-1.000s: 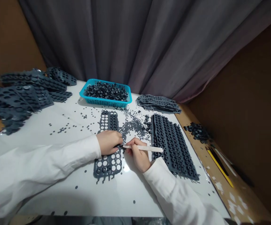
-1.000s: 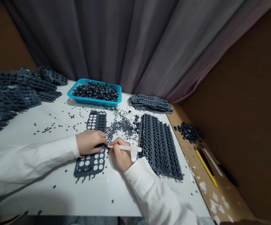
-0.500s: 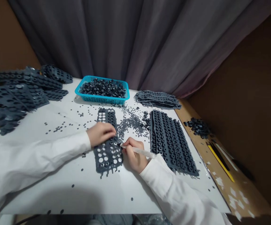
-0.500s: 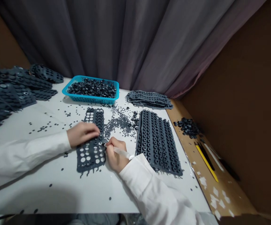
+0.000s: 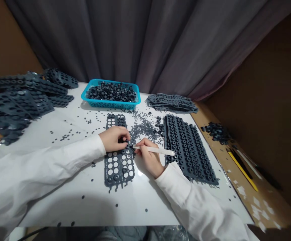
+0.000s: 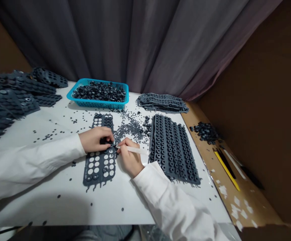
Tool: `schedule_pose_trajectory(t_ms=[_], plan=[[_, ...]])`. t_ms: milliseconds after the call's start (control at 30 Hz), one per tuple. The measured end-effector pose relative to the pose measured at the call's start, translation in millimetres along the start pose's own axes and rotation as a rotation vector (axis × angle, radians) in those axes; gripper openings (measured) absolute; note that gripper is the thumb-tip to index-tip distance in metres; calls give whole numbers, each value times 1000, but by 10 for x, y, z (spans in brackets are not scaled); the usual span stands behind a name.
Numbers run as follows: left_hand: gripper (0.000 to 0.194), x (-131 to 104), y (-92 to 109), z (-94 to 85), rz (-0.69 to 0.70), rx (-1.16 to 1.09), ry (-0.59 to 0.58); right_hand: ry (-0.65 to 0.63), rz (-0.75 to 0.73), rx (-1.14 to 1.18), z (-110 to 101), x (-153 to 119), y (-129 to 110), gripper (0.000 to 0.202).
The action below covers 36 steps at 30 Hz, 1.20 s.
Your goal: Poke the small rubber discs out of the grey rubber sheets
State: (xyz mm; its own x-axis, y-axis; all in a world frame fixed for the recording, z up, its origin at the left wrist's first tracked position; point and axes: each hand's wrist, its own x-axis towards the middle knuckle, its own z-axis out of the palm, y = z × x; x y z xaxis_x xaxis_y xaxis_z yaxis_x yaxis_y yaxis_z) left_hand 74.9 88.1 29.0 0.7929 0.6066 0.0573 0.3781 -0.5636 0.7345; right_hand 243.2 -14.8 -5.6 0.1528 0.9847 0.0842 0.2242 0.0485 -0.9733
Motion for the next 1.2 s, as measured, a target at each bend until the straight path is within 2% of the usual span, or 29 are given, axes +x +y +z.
schedule_pose_trajectory(t_ms=[67, 167, 233, 333, 400, 500, 533, 567, 600, 667, 700, 767, 800, 933, 1067, 1133, 1200], plan=[[13, 57, -6, 23, 188, 264, -103, -10, -11, -29, -7, -6, -15, 18], [8, 110, -32, 61, 291, 452, -216, -26, -47, -97, -21, -19, -39, 18], [2, 122, -47, 103, 314, 500, -247, -38, -87, -145, -27, -32, -51, 18], [16, 96, -66, 139, 323, 390, -215, -60, -166, -200, -30, -57, -48, 19], [14, 54, -88, 97, 209, 173, -50, -67, -199, -215, -32, -71, -32, 20], [14, -12, -148, -78, -165, -349, 342, -65, -184, -190, -36, -72, -6, 20], [15, -30, -171, -146, -281, -556, 421, -59, -170, -168, -37, -66, -1, 20], [15, -46, -192, -208, -375, -759, 448, -45, -155, -141, -38, -56, 2, 20], [16, -60, -208, -256, -448, -940, 424, -24, -139, -109, -38, -45, 3, 19], [22, -77, -218, -296, -564, -1169, 305, 25, -106, -51, -33, -17, 5, 19], [25, -79, -210, -288, -600, -1205, 250, 41, -89, -31, -28, -4, 7, 18], [24, -61, -170, -229, -594, -1116, 174, 46, -54, -10, -14, 20, 16, 18], [21, -41, -144, -189, -543, -972, 142, 39, -39, -9, -8, 28, 23, 17], [16, 80, -49, -56, -226, -255, -16, 20, -9, -23, 3, 42, 38, 17], [14, 195, -12, 23, 111, 289, -174, 1, -35, -75, -15, 33, 9, 17], [7, 233, -13, 64, 211, 454, -234, -3, -65, -113, -25, 23, -15, 17], [10, 248, -34, 96, 254, 471, -255, -12, -110, -153, -30, 10, -35, 18]])
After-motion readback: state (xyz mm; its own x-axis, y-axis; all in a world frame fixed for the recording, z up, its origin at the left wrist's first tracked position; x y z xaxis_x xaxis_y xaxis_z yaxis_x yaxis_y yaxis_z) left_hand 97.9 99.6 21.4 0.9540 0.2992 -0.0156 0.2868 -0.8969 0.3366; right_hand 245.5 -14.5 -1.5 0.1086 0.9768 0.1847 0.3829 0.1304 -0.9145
